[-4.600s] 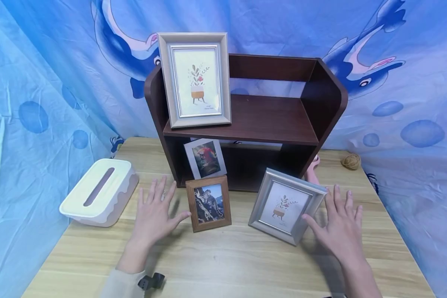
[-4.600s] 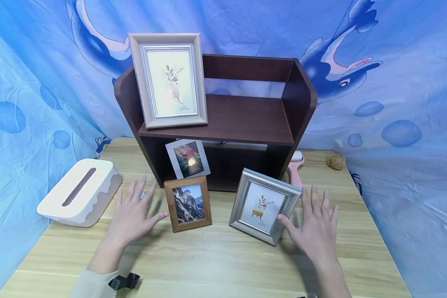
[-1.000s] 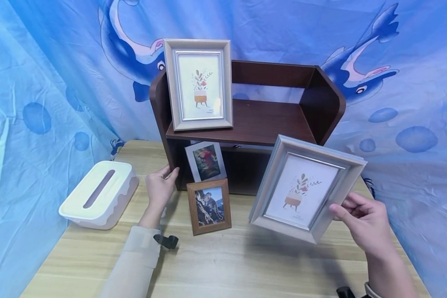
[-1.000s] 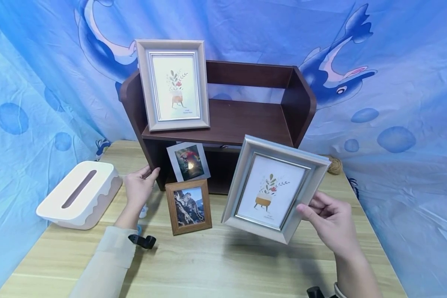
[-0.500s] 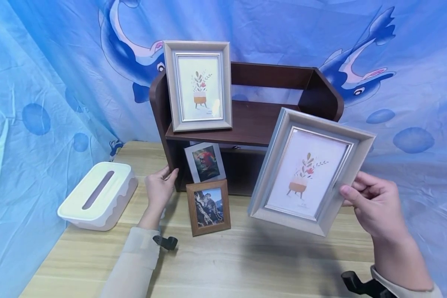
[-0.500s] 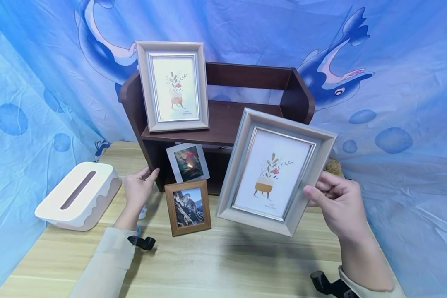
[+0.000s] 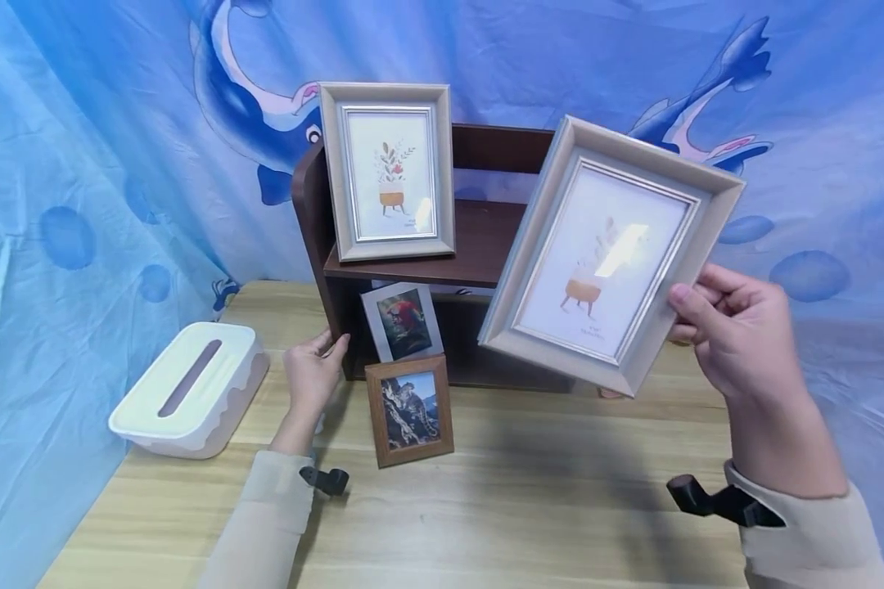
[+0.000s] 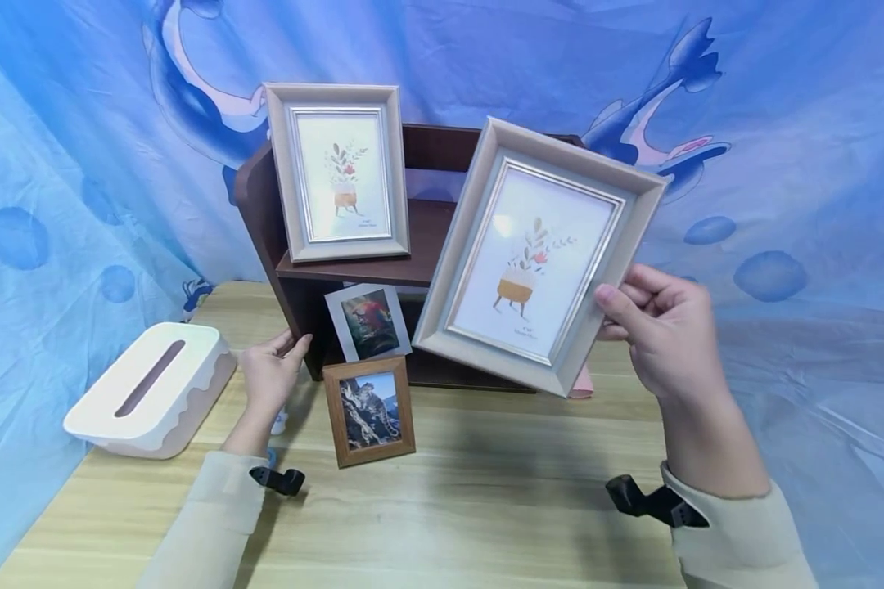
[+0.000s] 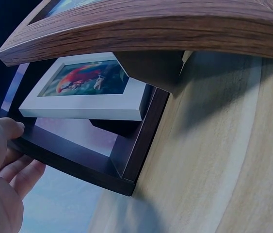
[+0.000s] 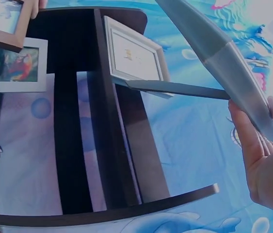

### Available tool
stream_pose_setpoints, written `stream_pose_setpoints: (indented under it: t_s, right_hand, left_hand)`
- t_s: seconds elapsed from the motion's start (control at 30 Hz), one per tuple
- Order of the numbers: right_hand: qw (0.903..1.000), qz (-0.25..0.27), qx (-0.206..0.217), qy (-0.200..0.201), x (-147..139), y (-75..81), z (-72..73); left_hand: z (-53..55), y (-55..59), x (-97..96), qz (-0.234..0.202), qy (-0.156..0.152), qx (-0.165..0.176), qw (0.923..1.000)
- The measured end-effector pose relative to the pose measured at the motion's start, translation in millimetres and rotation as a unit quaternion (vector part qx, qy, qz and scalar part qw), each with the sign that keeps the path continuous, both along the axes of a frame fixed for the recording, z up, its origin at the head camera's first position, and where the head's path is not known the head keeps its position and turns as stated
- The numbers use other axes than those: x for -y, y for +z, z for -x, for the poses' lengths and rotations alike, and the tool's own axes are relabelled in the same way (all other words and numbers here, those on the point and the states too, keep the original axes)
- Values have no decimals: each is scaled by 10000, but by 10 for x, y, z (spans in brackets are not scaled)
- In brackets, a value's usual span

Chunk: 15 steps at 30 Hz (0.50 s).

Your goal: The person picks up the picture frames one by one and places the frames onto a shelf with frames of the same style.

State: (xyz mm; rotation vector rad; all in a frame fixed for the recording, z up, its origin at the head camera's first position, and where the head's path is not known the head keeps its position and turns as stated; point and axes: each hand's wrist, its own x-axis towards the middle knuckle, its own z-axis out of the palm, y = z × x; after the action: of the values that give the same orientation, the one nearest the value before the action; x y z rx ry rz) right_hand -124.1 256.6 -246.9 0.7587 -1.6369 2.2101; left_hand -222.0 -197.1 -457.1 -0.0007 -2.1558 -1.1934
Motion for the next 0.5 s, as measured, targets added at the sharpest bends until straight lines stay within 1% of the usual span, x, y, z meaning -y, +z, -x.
stream_pose_setpoints:
  t_s: [0.07, 0.13, 0.2, 0.33, 0.4, 0.5]
  right_hand:
    - [9999, 124, 47, 48, 36, 60, 69]
    - [9998, 64, 153, -133, 82, 132, 131]
    - [9995, -17, 238, -226, 106, 209, 192]
    - [9982, -46, 556, -215, 129, 359, 302]
    - [9968, -64, 744, -287, 144, 421, 352]
    - [9937, 66, 1049, -399, 180, 496, 426]
  left_hand:
    - [-22, 3, 12, 17, 91, -14, 10000]
    - [-35, 4, 24, 73, 191, -45, 9998]
    - [-30, 1, 33, 151, 216, -72, 9996]
    - [-6, -2, 21, 242, 141, -79, 9996]
    - [2, 0, 5, 210, 101, -82, 9997]
    - [18, -2, -18, 146, 69, -81, 9998]
